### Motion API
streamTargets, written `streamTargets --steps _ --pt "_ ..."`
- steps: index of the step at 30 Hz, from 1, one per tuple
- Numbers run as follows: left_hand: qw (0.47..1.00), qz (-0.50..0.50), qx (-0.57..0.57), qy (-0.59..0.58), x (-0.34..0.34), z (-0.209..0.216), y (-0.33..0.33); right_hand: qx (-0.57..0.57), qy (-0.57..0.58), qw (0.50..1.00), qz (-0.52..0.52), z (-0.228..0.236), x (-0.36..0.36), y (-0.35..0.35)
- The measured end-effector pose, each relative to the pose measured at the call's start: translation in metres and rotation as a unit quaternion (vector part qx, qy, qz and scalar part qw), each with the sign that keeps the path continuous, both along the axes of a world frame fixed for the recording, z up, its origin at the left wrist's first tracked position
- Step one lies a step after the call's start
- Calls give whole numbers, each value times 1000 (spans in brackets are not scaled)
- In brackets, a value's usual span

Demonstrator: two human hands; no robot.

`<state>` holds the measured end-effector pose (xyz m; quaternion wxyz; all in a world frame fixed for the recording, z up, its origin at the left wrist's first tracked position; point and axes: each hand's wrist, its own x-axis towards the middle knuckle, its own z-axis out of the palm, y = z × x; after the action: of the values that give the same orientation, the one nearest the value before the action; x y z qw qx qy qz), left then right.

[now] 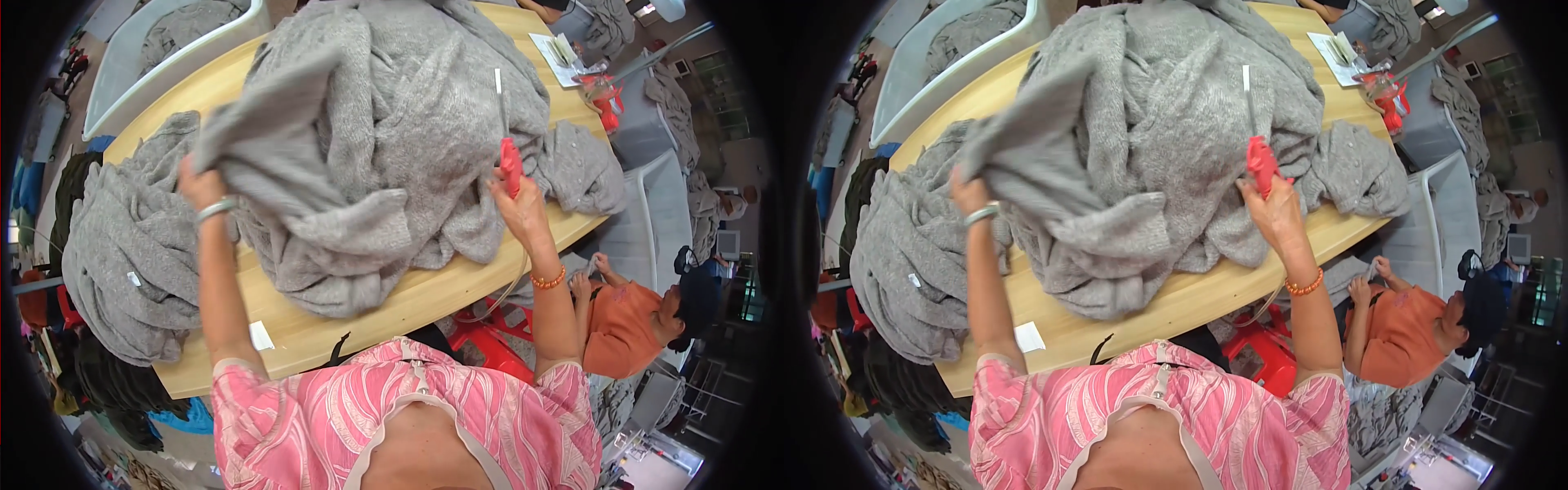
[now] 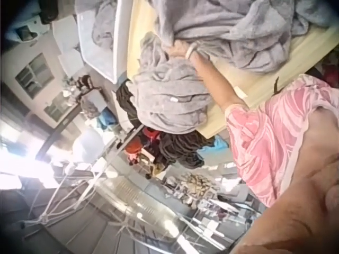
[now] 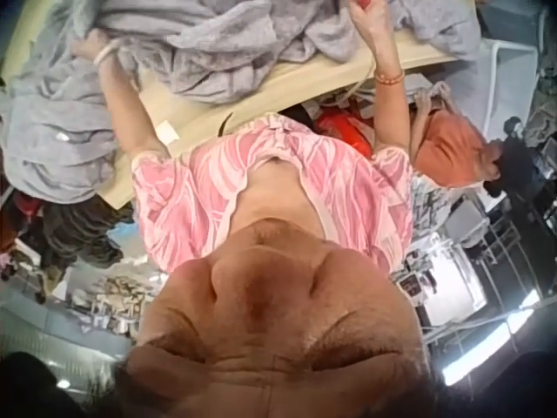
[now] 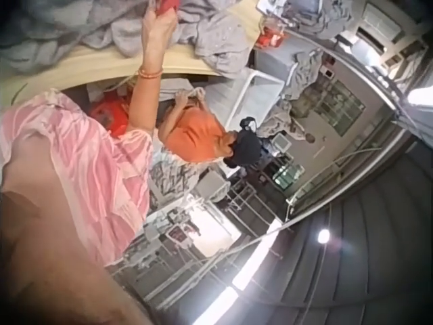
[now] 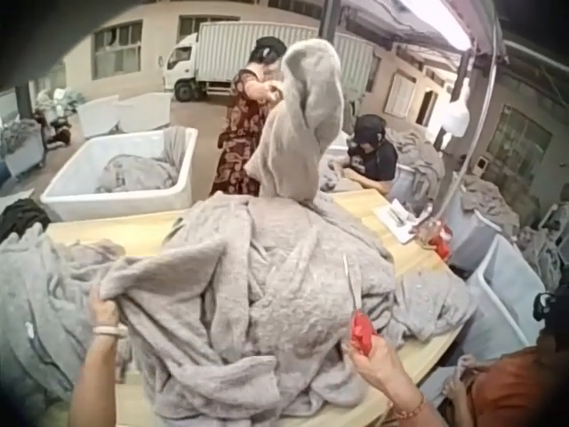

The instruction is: Trimming loose threads from grey knitted sweaters using scissors.

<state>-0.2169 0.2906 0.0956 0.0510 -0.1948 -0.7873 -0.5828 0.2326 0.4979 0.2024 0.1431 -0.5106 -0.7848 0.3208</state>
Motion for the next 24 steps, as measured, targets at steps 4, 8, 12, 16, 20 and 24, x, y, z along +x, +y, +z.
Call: streamTargets --steps 4,8,12,16,20,24 --pt "966 199 -155 48 -58 -19 -104 35 -45 997 -57 -43 6 30" --pt "944 -161 -210 195 84 -13 -71 -160 119 970 -139 -77 4 51" --pt "825 -337 -393 226 165 -16 -58 -266 232 925 -138 -80 -20 53" --pt "786 -354 -472 183 123 -51 -76 -194 135 970 -62 -53 -16 51" --pt "940 -205 -256 97 39 -14 -71 -121 -63 991 1 -47 24 37" --pt "929 19 -369 -6 -34 88 -5 -41 -81 994 62 -50 37 -8"
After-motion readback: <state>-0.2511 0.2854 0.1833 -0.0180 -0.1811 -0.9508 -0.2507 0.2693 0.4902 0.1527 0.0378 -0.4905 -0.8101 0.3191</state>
